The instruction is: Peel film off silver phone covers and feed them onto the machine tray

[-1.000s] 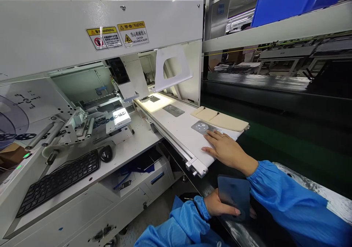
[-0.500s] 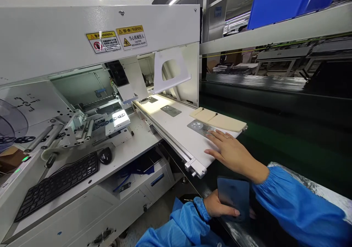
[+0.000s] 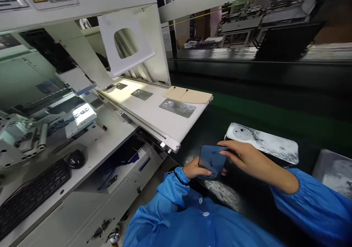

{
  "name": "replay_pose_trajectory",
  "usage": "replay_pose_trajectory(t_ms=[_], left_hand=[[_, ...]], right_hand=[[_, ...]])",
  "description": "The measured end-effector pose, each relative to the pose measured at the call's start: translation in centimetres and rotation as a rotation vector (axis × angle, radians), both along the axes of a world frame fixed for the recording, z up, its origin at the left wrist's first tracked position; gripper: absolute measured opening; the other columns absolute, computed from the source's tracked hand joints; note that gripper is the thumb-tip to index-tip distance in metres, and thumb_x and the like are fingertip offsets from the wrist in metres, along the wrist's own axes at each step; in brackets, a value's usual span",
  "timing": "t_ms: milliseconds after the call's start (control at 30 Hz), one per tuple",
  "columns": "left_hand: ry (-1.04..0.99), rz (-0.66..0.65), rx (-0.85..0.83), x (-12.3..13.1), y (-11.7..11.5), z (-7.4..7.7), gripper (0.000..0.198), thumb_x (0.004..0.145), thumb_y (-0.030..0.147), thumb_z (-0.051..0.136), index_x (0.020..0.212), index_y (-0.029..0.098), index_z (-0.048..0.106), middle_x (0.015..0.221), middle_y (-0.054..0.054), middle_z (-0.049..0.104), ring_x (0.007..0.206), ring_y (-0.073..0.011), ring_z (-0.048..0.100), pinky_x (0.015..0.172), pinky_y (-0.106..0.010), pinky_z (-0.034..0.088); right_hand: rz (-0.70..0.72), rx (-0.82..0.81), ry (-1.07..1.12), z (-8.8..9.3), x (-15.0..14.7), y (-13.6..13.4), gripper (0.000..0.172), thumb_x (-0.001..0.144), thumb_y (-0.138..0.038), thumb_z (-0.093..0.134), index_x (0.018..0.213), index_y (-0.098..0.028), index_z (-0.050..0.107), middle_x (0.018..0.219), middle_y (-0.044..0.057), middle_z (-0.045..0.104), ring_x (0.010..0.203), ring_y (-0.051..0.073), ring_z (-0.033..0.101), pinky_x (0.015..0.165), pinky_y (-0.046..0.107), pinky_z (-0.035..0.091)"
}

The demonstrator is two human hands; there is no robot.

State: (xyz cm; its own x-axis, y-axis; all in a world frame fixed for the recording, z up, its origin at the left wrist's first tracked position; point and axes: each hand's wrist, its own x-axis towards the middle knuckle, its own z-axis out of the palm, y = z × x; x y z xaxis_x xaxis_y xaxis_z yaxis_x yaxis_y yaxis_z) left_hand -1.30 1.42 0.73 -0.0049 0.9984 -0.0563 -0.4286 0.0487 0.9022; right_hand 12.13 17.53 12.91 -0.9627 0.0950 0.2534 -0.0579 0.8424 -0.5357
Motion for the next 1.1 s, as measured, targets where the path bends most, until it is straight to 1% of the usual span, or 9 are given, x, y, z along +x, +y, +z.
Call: replay_pose_trajectory(t_ms=[100,233,367,533,633,733,900,1000,1100], left_hand=[[-0.037,-0.019,-0.042,0.6,0.1,0.9,0.06,0.065,0.048,0.081,0.106,0.006,0.069,0.103,-0.019,0.073,0.09,-0.0291,0.072,0.091,-0.045,0.053],[0.041,-0.175,-0.117,1.7,0.7,1.7,0.046,0.065,0.036,0.074,0.101,0.007,0.069,0.098,-0.017,0.073,0.087,-0.0269,0.07,0.091,-0.042,0.052],[0.167,-0.288,-0.111,2.4,1.1,2.9,0.067,0.073,0.041,0.075,0.129,0.011,0.053,0.112,-0.015,0.069,0.094,-0.0244,0.068,0.096,-0.045,0.049],[0.061,0.184,0.047,1.2,2.2,4.3,0.08,0.08,0.075,0.058,0.134,0.019,0.039,0.141,-0.018,0.051,0.122,-0.0261,0.057,0.098,-0.04,0.048],[0.255,0.402,0.084,0.1,3.7,4.6,0.07,0.08,0.066,0.065,0.127,0.02,0.039,0.142,-0.017,0.047,0.125,-0.0242,0.053,0.097,-0.038,0.047],[0.597,0.437,0.031,-0.1,5.7,4.8,0.06,0.078,0.045,0.074,0.121,0.019,0.041,0.133,-0.016,0.05,0.117,-0.0232,0.055,0.091,-0.037,0.049],[1.26,0.357,-0.031,0.6,9.5,8.2,0.081,0.063,0.033,0.089,0.129,0.015,0.046,0.144,-0.021,0.041,0.13,-0.0384,0.049,0.107,-0.052,0.044],[1.537,0.134,-0.073,0.8,12.2,11.0,0.106,0.054,0.038,0.094,0.144,0.019,0.041,0.161,-0.022,0.023,0.124,-0.0466,0.054,0.101,-0.057,0.048],[1.642,-0.095,-0.071,0.6,14.7,12.5,0.121,0.053,0.04,0.094,0.154,0.019,0.03,0.16,-0.022,0.028,0.123,-0.0457,0.056,0.102,-0.056,0.048]], right_hand=[[-0.039,0.17,0.139,0.1,1.8,0.0,0.036,0.097,-0.023,0.043,0.127,-0.021,0.062,0.127,0.013,0.067,0.115,0.029,0.064,0.094,0.045,0.058],[0.216,0.552,0.207,-0.5,4.1,-1.3,0.043,0.089,-0.005,0.046,0.124,-0.025,0.062,0.152,0.006,0.048,0.145,0.029,0.033,0.12,0.063,0.027],[0.337,0.72,0.188,-0.9,6.1,-1.4,0.032,0.091,-0.004,0.045,0.112,-0.017,0.066,0.136,0.012,0.062,0.133,0.026,0.051,0.118,0.053,0.035],[-0.046,0.493,0.094,0.6,8.6,4.3,0.029,0.083,-0.023,0.053,0.11,-0.02,0.064,0.131,0.016,0.062,0.119,0.033,0.059,0.103,0.056,0.047],[-0.311,0.36,-0.014,0.5,8.7,8.5,0.038,0.076,-0.042,0.06,0.107,-0.02,0.062,0.123,0.016,0.064,0.108,0.036,0.062,0.09,0.051,0.053],[-0.361,0.325,-0.218,-0.7,7.9,10.7,0.04,0.074,-0.048,0.061,0.104,-0.021,0.06,0.115,0.015,0.067,0.107,0.037,0.062,0.087,0.052,0.054],[-0.445,0.408,-0.449,-1.5,7.1,10.4,0.054,0.066,-0.045,0.076,0.11,-0.021,0.058,0.15,0.018,0.045,0.135,0.048,0.04,0.087,0.062,0.053],[-0.449,0.391,-0.478,-0.8,6.8,10.0,0.048,0.061,-0.031,0.078,0.104,-0.022,0.057,0.132,0.015,0.058,0.119,0.039,0.056,0.074,0.045,0.058],[-0.454,0.417,-0.501,-0.3,6.3,9.9,0.044,0.061,-0.027,0.077,0.1,-0.022,0.056,0.108,0.011,0.065,0.098,0.032,0.065,0.066,0.039,0.056]])
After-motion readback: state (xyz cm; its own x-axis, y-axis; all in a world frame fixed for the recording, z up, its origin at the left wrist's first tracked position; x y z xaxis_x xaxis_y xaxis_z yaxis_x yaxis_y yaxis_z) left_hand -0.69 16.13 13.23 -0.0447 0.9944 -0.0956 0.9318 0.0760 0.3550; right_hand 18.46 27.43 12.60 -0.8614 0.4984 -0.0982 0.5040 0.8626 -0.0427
